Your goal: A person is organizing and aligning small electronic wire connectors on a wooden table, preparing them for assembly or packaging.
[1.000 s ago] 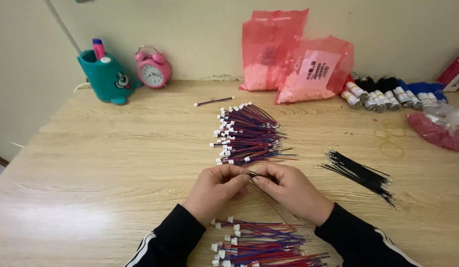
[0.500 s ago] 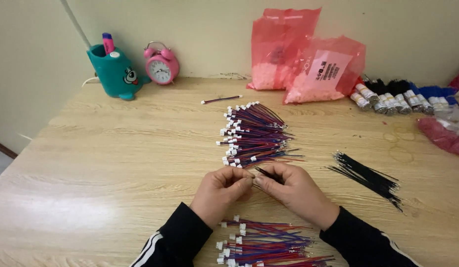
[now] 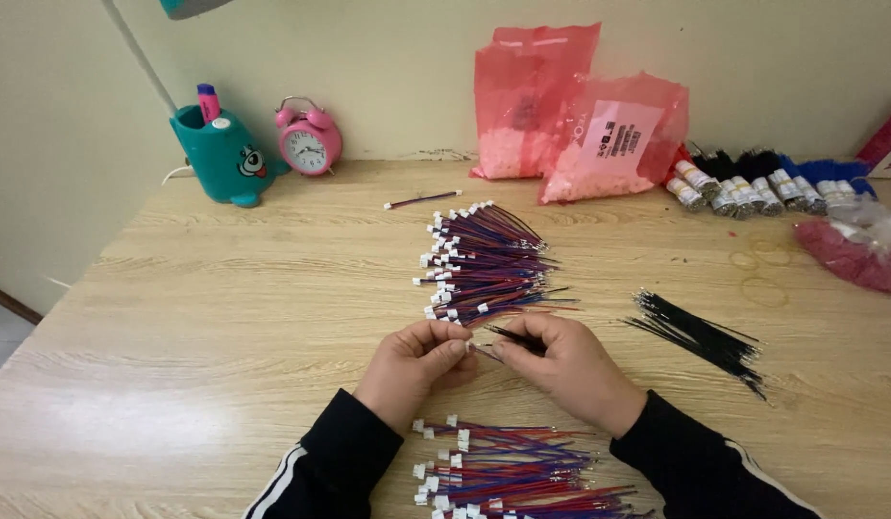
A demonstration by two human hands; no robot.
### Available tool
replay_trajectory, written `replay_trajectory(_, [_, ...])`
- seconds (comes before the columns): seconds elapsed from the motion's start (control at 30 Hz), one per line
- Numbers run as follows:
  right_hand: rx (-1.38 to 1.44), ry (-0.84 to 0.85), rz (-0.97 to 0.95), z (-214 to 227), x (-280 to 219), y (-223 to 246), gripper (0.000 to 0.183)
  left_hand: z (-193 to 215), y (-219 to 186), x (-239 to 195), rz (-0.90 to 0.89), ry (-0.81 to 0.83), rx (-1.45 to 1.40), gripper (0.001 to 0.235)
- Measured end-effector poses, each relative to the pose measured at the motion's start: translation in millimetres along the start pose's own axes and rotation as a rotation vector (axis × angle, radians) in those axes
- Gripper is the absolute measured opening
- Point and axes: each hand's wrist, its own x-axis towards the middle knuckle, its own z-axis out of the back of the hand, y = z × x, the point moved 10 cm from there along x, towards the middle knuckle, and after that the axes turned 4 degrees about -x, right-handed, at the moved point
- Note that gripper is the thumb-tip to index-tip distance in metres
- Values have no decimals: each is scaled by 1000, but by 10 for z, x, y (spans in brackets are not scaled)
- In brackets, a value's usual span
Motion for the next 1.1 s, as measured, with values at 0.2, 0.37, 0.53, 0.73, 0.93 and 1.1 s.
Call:
replay_trajectory(0.2, [33, 47, 38, -45, -22, 166, 11, -18, -10, 31, -63, 62, 50, 9])
replay_trajectory(0.37, [-9, 7, -8, -19, -18, 181, 11, 8, 8, 34, -66, -1, 103, 19])
replay_trajectory(0.53, [5, -7, -4, -18, -12, 202, 9, 17, 17, 57, -75, 1, 125, 19])
replay_trajectory(0.73, [-76, 7, 17, -37, -57, 174, 11, -11, -2, 52, -133, -1, 341, 18])
replay_trajectory(0.93, [-100, 6, 117, -49, -89, 398, 14, -124, -79, -36, -180, 8, 458, 16])
replay_trajectory(1.1, [-120, -32, 246, 74, -73, 388, 20, -100, -262, 38, -289, -29, 626, 15])
